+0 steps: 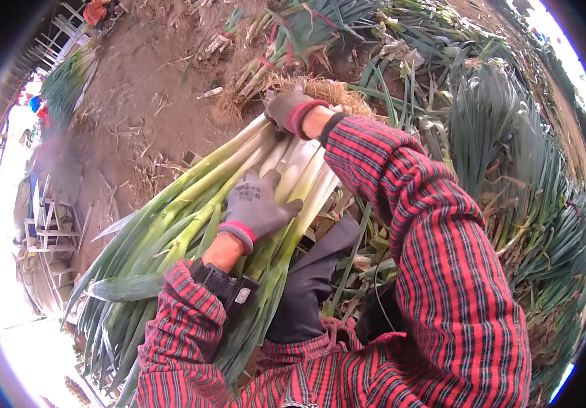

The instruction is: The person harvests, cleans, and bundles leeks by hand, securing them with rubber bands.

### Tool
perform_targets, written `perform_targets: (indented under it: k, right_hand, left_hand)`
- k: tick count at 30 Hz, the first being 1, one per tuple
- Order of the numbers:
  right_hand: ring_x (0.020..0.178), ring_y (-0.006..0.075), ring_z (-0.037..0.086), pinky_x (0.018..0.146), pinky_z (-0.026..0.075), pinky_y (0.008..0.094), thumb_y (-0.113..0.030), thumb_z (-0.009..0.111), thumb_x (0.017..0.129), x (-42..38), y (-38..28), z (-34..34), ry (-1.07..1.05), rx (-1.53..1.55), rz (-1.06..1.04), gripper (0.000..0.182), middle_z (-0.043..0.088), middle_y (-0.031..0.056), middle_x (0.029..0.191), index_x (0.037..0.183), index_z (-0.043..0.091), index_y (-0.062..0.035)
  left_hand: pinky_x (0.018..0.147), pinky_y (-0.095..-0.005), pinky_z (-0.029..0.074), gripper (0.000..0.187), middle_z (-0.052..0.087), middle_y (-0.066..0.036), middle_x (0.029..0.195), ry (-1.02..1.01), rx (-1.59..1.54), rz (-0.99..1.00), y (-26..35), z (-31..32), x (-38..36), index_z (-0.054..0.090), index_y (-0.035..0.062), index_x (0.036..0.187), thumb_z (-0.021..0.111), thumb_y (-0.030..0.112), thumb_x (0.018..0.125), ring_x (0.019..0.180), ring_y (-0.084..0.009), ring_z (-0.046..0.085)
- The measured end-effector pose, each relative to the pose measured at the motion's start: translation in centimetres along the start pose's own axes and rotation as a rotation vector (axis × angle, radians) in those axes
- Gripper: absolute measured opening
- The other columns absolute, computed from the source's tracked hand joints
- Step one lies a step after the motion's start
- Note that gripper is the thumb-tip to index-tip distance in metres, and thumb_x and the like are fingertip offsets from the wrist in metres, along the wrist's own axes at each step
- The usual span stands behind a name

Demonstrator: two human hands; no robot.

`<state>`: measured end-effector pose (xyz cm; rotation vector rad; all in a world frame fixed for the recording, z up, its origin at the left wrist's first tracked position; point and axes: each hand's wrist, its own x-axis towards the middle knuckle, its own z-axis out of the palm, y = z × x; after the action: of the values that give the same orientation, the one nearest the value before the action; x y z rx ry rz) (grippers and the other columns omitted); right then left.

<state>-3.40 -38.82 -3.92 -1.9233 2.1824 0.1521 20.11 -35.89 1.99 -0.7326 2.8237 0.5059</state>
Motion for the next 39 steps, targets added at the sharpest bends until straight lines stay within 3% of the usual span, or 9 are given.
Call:
perform_targets:
  k: [6,12,15,22,26,29,34,38,39]
  right_hand:
    - [0.096,0.0335,0.068,0.086,0.054,0.0400,-0.027,0.077,0.073,-0.5,-1.0,0.0,0.034,-0.020,0.064,0.033,0.071,0.0166,0.101,0.101,0.073,-0.0087]
    - [0.095,0.0340,0.068,0.085,0.054,0.0419,-0.016,0.068,0.075,0.4,-0.8,1.4,0.147,0.046,0.205,0.021,0.071,0.0184,0.098,0.092,0.074,-0.0035]
    - [0.096,0.0347,0.068,0.090,0.052,0.0471,-0.019,0.070,0.075,-0.8,-1.5,1.3,0.179,-0.034,0.122,0.027,0.069,0.0177,0.108,0.100,0.073,-0.0081]
    - [0.095,0.0349,0.068,0.085,0.053,0.0433,-0.030,0.064,0.080,-2.2,-4.2,-4.1,0.060,0.138,0.211,0.035,0.070,0.0146,0.099,0.108,0.070,-0.0110]
    - [0.098,0.0355,0.065,0.087,0.051,0.0448,-0.027,0.060,0.083,-0.7,-6.8,1.8,0.390,0.135,-0.107,0.039,0.063,0.0154,0.115,0.120,0.063,-0.0138]
    - [0.097,0.0355,0.065,0.087,0.051,0.0445,-0.026,0.059,0.084,-2.2,-7.0,0.1,0.185,0.146,-0.142,0.039,0.063,0.0166,0.112,0.120,0.063,-0.0144]
    - [0.089,0.0342,0.067,0.080,0.053,0.0422,-0.021,0.057,0.084,-2.4,-7.1,1.2,0.196,0.223,-0.165,0.030,0.065,0.0173,0.103,0.112,0.065,-0.0130]
    - [0.108,0.0202,0.060,0.082,0.050,0.0352,-0.014,0.053,0.086,-1.0,-6.5,3.4,0.346,-0.055,-0.312,0.026,0.064,0.0058,0.112,0.109,0.066,-0.0127]
    - [0.099,0.0257,0.063,0.082,0.050,0.0370,-0.013,0.054,0.085,-1.1,-6.6,3.0,0.271,0.228,-0.199,0.030,0.065,0.0105,0.107,0.112,0.067,-0.0116]
  left_hand:
    - [0.078,-0.0439,0.051,0.049,0.067,-0.022,0.082,0.100,-0.337,-0.082,-1.5,-1.9,0.1,0.068,0.0000,0.085,0.064,0.049,0.083,0.082,-0.0379,0.066]
    - [0.089,-0.0421,0.050,0.046,0.067,-0.020,0.107,0.248,0.390,0.003,-13.3,-12.9,-3.5,0.065,0.0060,0.110,0.065,0.045,0.085,0.102,-0.0341,0.064]
    - [0.098,-0.0436,0.045,0.080,0.060,-0.022,0.125,-0.260,0.165,-0.239,-23.0,-9.8,-3.5,0.053,0.0089,0.134,0.053,0.071,0.083,0.115,-0.0357,0.059]
    - [0.095,-0.0457,0.046,0.067,0.064,-0.024,0.116,-0.226,0.179,-0.255,-19.8,-8.7,-5.0,0.056,0.0075,0.124,0.036,0.064,0.094,0.110,-0.0386,0.061]
    - [0.088,-0.0486,0.049,0.061,0.066,-0.026,0.104,-0.223,0.346,-0.229,-17.7,-8.7,-5.2,0.056,0.0038,0.113,0.037,0.059,0.095,0.099,-0.0406,0.064]
    - [0.083,-0.0503,0.050,0.060,0.067,-0.026,0.095,-0.191,0.364,-0.147,-14.7,-7.8,-8.5,0.054,0.0027,0.110,0.037,0.058,0.096,0.091,-0.0412,0.066]
    - [0.092,-0.0489,0.047,0.067,0.061,-0.027,0.116,-0.104,0.179,-0.211,-14.5,-6.0,-9.8,0.051,0.0029,0.123,0.035,0.061,0.095,0.108,-0.0421,0.060]
    - [0.099,-0.0486,0.043,0.062,0.060,-0.026,0.119,-0.080,-0.006,-0.230,-17.0,-6.5,-8.9,0.052,0.0068,0.129,0.042,0.058,0.095,0.113,-0.0417,0.057]
    - [0.101,-0.0476,0.042,0.061,0.059,-0.023,0.123,-0.040,-0.043,-0.262,-19.0,-7.7,-9.0,0.052,0.0076,0.130,0.042,0.056,0.095,0.115,-0.0410,0.056]
